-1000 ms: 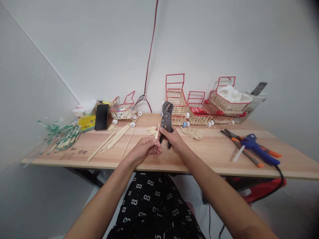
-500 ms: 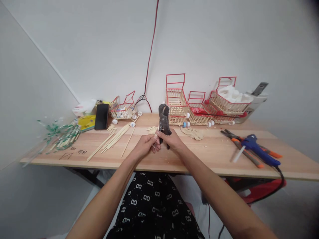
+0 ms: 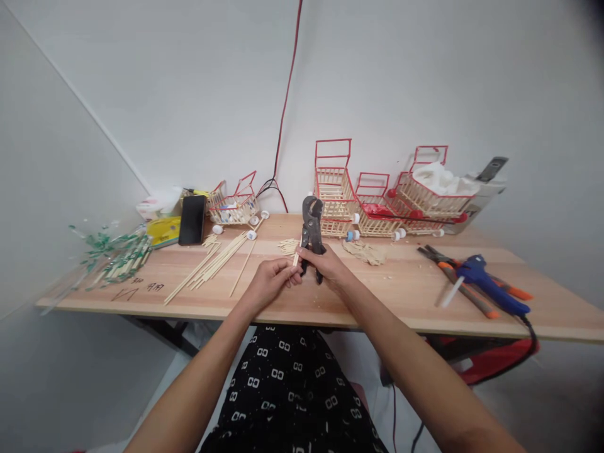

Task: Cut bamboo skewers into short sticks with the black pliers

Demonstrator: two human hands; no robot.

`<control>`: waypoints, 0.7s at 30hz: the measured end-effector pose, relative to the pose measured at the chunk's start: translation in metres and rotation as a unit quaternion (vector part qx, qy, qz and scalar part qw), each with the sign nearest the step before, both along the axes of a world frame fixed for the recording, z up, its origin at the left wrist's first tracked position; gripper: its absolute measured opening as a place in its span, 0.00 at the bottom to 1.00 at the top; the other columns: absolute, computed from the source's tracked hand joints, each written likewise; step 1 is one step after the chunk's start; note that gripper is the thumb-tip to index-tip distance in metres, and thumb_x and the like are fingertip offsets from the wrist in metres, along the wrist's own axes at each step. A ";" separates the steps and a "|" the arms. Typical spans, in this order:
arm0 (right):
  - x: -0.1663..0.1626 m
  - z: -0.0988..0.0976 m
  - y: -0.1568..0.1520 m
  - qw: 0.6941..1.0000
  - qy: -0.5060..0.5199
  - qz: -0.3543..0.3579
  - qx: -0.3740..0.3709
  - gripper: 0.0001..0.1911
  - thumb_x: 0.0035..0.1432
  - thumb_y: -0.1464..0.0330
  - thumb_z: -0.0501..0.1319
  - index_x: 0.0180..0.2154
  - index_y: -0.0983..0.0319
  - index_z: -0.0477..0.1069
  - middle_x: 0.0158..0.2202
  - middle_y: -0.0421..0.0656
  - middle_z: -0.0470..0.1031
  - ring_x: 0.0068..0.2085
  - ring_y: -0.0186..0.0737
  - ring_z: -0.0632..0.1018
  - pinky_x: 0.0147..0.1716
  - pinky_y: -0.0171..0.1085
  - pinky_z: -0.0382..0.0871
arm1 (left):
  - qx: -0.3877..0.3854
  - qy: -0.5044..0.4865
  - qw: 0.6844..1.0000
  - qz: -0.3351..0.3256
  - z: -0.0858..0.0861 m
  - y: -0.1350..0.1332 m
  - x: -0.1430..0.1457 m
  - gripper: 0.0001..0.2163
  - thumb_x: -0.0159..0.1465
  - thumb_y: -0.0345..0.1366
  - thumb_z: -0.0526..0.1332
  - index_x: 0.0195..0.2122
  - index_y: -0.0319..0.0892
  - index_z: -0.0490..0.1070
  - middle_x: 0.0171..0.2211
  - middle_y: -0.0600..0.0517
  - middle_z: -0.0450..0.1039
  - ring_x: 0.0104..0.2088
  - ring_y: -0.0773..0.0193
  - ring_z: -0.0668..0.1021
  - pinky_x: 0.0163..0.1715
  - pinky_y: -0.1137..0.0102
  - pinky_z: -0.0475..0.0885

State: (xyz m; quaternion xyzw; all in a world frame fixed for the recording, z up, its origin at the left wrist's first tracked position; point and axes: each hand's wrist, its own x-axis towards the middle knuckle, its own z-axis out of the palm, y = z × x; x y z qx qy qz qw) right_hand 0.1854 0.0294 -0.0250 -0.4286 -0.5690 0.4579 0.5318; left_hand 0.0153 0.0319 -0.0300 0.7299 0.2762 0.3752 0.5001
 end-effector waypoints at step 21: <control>0.000 -0.003 0.003 0.995 -0.053 -0.081 0.013 0.17 0.47 0.55 0.65 0.23 0.62 0.69 0.22 0.40 0.72 0.26 0.36 0.71 0.28 0.35 0.65 | -0.198 -0.120 0.973 -0.021 0.004 0.000 0.001 0.20 0.59 0.50 0.62 0.37 0.34 0.72 0.35 0.40 0.79 0.33 0.61 0.80 0.34 0.67 0.75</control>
